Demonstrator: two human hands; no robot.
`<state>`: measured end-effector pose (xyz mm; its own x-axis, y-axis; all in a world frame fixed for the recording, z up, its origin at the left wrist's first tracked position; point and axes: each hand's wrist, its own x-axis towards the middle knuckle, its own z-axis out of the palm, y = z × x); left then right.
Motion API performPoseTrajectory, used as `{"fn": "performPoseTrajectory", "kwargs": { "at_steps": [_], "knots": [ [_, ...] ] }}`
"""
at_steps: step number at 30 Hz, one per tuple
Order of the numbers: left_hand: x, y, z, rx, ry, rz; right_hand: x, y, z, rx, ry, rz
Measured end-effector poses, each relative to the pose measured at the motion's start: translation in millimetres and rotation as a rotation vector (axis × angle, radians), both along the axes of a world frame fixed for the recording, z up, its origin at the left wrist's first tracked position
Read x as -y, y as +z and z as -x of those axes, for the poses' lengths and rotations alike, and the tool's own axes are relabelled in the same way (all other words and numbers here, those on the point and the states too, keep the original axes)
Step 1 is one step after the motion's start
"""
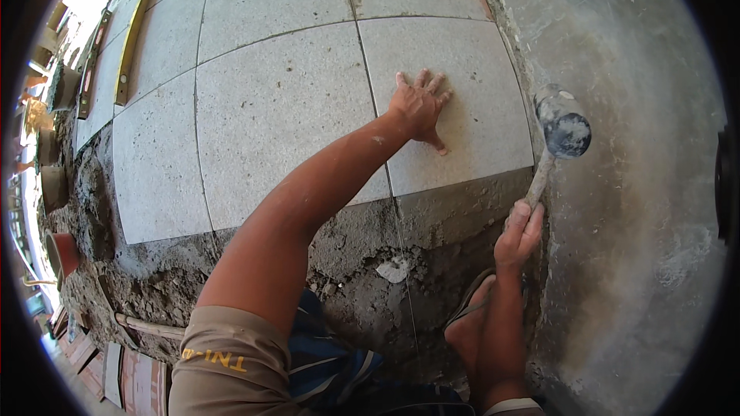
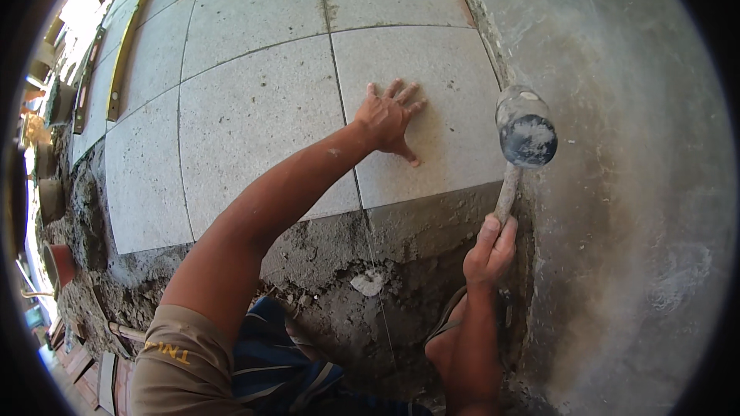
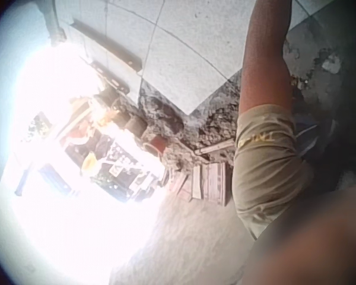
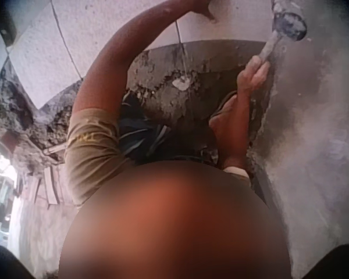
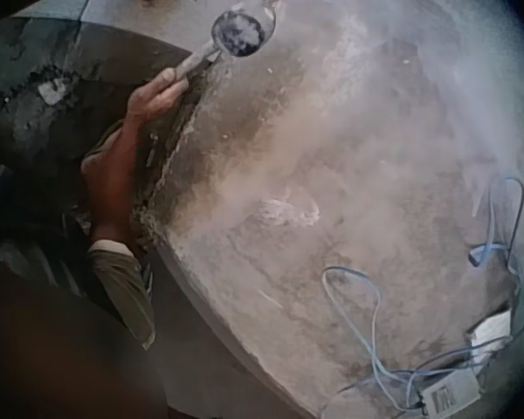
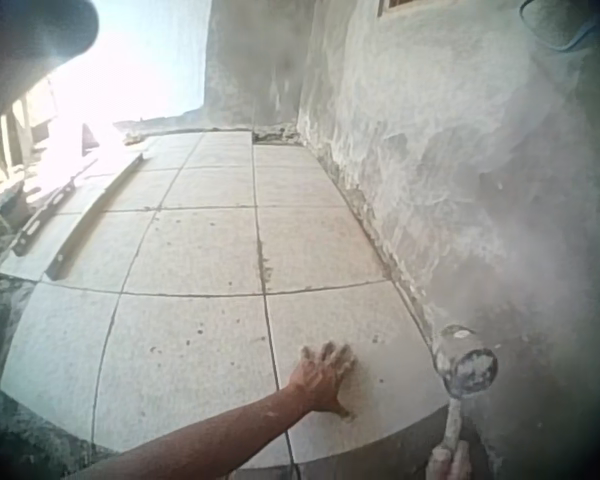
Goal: Laying and leveling tiles on a prepared floor surface.
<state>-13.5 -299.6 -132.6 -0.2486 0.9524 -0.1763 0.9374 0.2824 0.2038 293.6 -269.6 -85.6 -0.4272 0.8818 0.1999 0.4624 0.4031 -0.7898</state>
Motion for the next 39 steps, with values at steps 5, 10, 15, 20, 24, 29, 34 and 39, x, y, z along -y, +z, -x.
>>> {"fn": "performPoseTrajectory", "kwargs": {
  "at_steps": [5,10,15,20,24,29,34,39],
  "knots": [
    [-3,-3,3,-0.02,0.007,-0.046,-26,-39,-4,0.385,-0.026,-0.084],
    [-6,-2,0,-0.022,0.008,-0.045,-19,-47,-9,0.364,-0.079,-0.076],
    [0,-9,1,-0.033,0.008,-0.027,-24,-49,-9,0.496,-0.045,0.03],
    [-1,-1,-2,-0.019,-0.007,0.021,-13,-12,15,-0.261,0.009,0.29],
    [0,-1,-1,-0.015,-0.011,0.003,-9,-42,-14,-0.061,-0.017,-0.026],
    [5,-5,3,-0.038,-0.008,0.018,-11,-42,-40,0.348,0.051,0.046],
    [-4,0,0,-0.049,-0.016,-0.049,-27,-34,-39,0.174,-0.001,0.079],
    [-5,3,3,-0.095,-0.025,-0.038,-54,-21,-4,0.123,0.021,0.139]
  ]
}}
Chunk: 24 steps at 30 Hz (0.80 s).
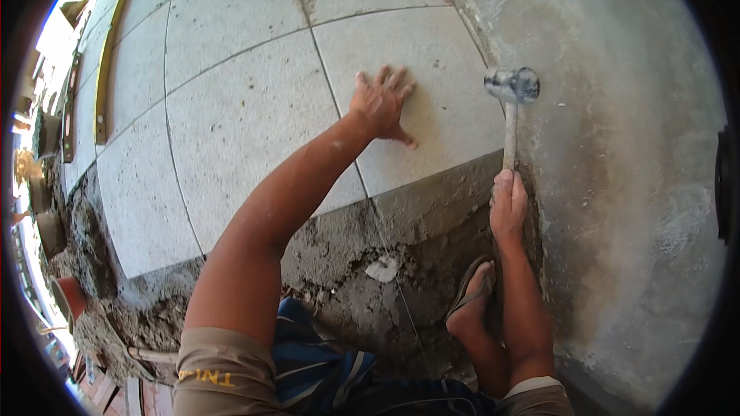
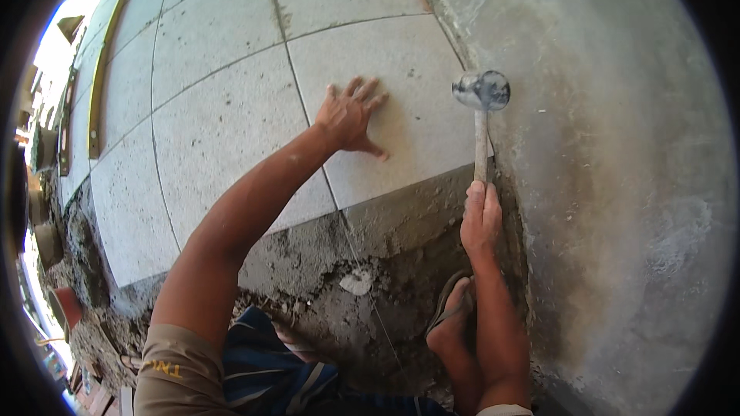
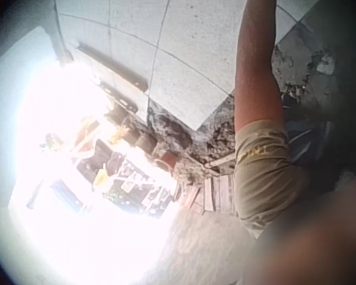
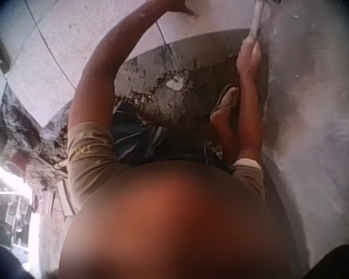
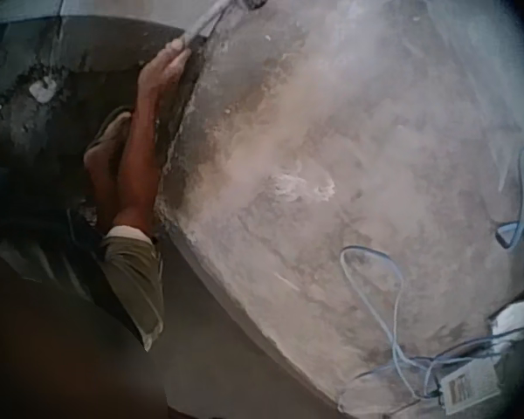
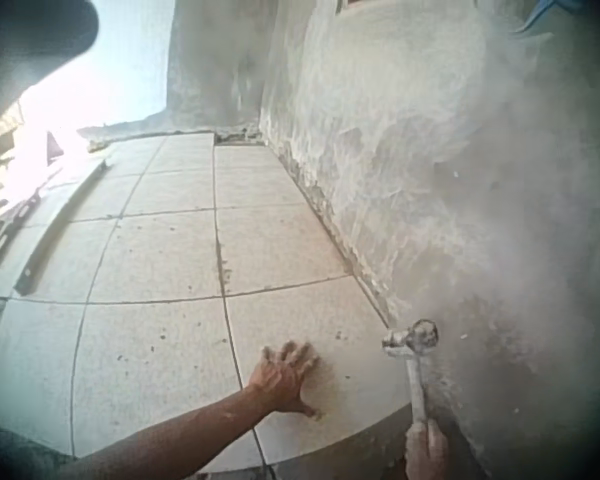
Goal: Laying and leveling tiles on a prepared floor surface.
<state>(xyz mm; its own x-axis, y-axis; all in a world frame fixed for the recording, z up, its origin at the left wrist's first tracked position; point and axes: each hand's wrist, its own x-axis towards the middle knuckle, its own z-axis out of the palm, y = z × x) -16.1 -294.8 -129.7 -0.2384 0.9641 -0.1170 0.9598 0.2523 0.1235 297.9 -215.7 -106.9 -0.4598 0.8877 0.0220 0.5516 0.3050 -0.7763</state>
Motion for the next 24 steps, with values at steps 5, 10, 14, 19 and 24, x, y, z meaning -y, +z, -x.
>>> {"fn": "performPoseTrajectory", "kwargs": {
  "at_steps": [5,10,14,19,24],
  "knots": [
    [-2,1,-5,0.074,0.017,0.064,-37,-25,41,-0.103,-0.085,-0.259],
    [2,-1,-4,0.06,0.018,0.075,-40,-24,76,0.265,0.044,-0.202],
    [-10,8,-8,0.054,0.007,0.059,-44,-34,70,0.332,0.011,-0.215],
    [-18,12,-5,0.047,0.018,0.098,-38,12,92,0.087,0.024,-0.16],
    [-21,19,-9,0.026,0.013,0.105,-40,-3,95,-0.109,-0.043,-0.309]
  ]
}}
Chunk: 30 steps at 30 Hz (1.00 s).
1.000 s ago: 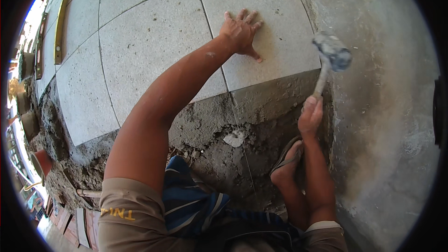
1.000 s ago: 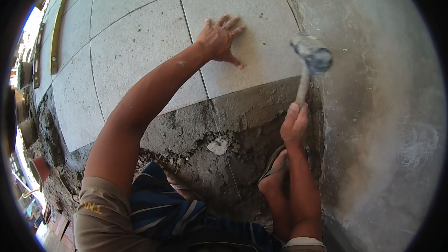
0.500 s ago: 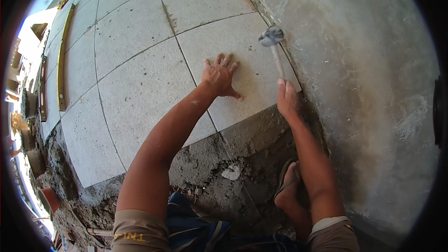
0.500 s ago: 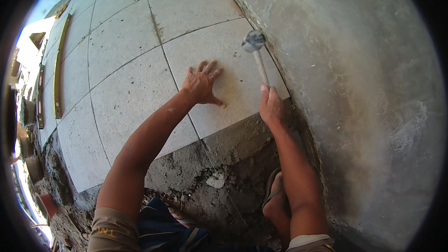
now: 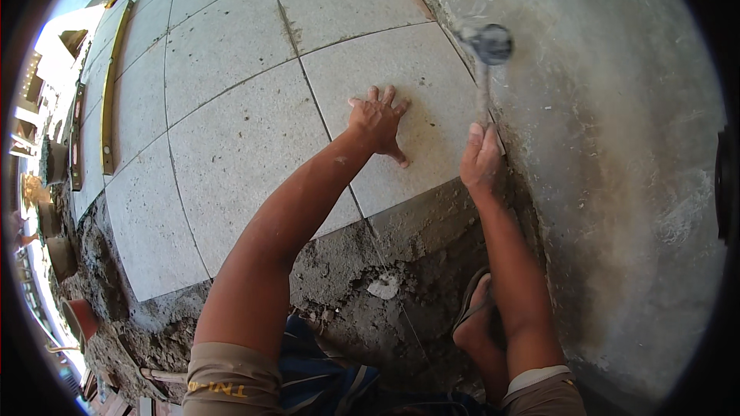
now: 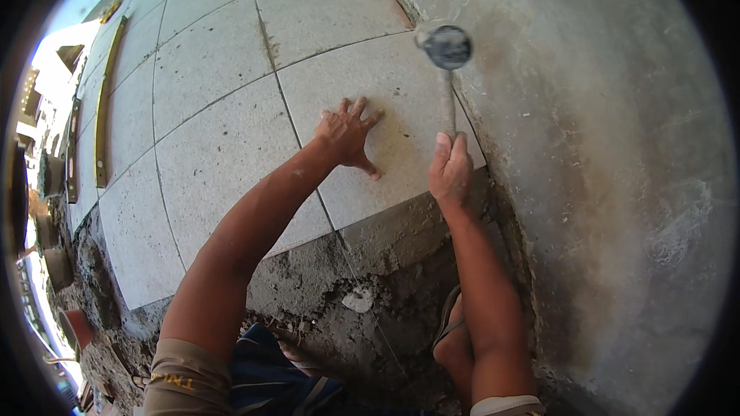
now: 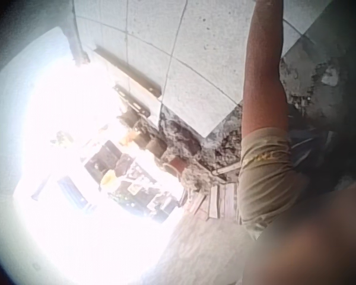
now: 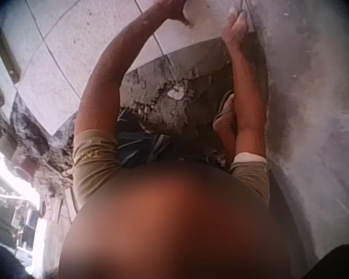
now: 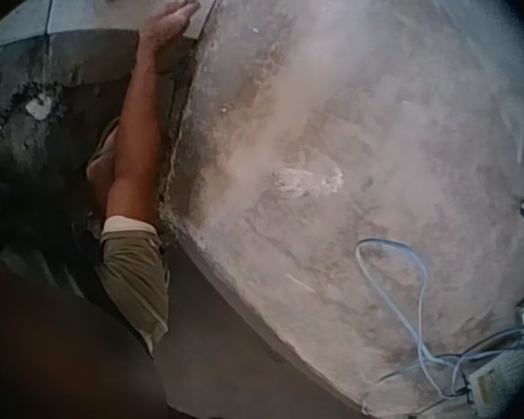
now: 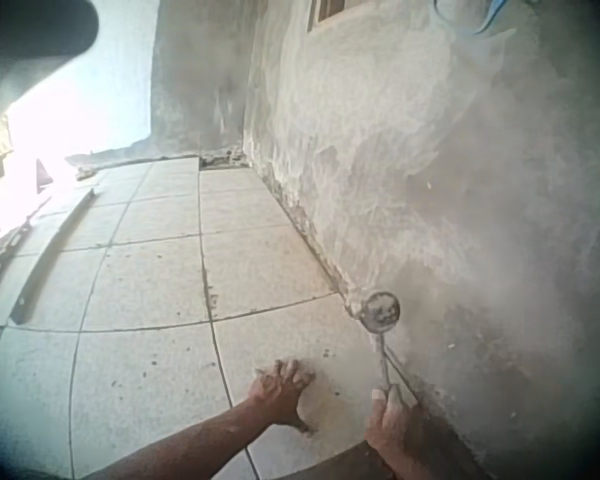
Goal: Laying and leveling tiles on a prepared floor surface.
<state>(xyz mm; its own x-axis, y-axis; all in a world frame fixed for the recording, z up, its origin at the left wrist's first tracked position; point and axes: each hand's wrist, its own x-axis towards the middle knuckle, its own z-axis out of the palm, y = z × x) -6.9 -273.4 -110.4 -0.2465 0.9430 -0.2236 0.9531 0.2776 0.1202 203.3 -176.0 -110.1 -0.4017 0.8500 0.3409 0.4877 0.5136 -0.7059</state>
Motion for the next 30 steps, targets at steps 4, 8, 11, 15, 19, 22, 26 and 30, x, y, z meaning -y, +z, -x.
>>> {"fn": "performPoseTrajectory", "kwargs": {
  "at_steps": [4,8,11,15,19,22,26,30],
  "knots": [
    [4,-2,0,0.015,0.004,0.015,-8,-15,4,0.316,0.079,0.123],
    [7,3,5,0.01,0.007,0.016,5,-17,7,0.126,-0.025,0.114],
    [0,3,-1,0.043,-0.014,0.012,-23,-44,-15,0.405,0.005,0.068],
    [5,-1,0,0.011,-0.034,0.041,-9,-17,-3,0.18,-0.033,0.064],
    [0,-1,1,0.021,-0.026,0.017,-37,-27,6,0.342,0.004,0.072],
    [3,-1,4,0.015,-0.019,0.022,-31,-32,21,0.272,-0.035,0.068],
    [0,-1,-1,0.021,-0.024,0.022,-42,-35,20,0.423,-0.048,0.133],
    [-2,0,2,0.009,-0.016,0.007,-32,-34,21,0.326,-0.083,0.087]
  ]
}}
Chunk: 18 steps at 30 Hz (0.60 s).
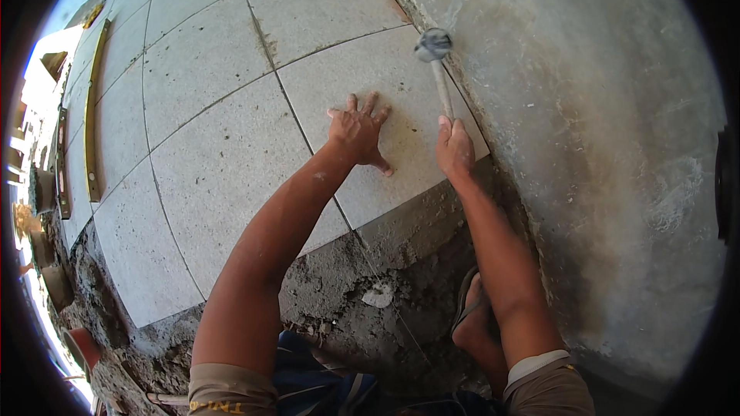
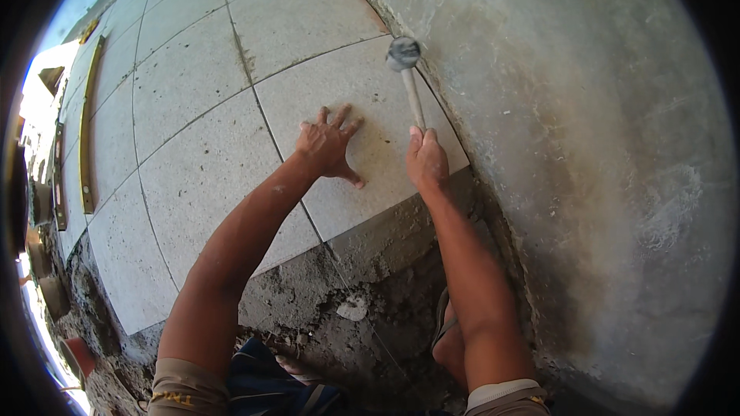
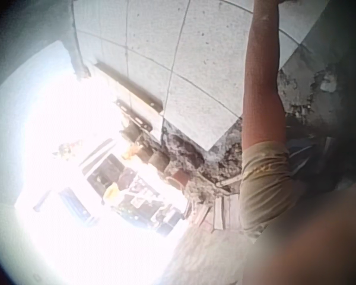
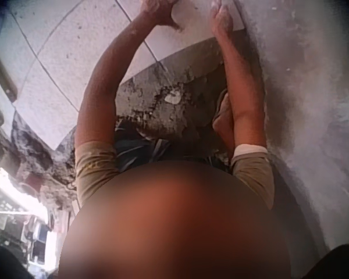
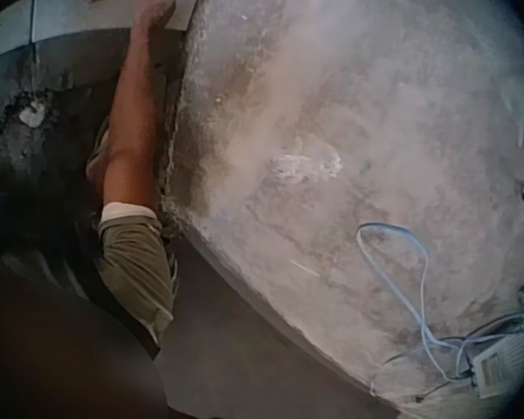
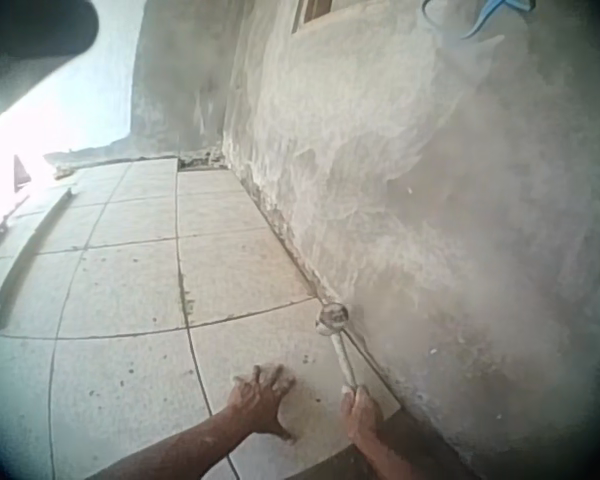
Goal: Laying and leveling tiles on a prepared floor surface.
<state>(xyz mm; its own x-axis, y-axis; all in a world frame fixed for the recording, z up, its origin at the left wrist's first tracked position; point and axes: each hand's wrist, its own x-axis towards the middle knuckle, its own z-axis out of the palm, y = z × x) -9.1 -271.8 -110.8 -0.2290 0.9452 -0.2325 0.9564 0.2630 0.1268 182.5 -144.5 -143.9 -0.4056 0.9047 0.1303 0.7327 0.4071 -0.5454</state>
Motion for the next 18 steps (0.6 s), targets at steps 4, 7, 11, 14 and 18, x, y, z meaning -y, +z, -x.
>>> {"fn": "performPoseTrajectory", "kwargs": {
  "at_steps": [4,7,11,14,18],
  "knots": [
    [4,-2,3,0.006,0.021,0.035,4,11,0,0.074,0.051,0.035],
    [6,-1,2,0.014,0.001,0.009,16,16,3,-0.059,0.057,0.024],
    [1,2,-2,0.025,0.0,0.001,3,-5,-3,0.235,0.118,0.081],
    [1,-2,2,0.005,0.01,-0.006,8,3,13,0.043,0.086,0.074],
    [7,0,2,0.044,0.012,0.035,5,0,23,0.188,0.111,0.078]
  ]
}}
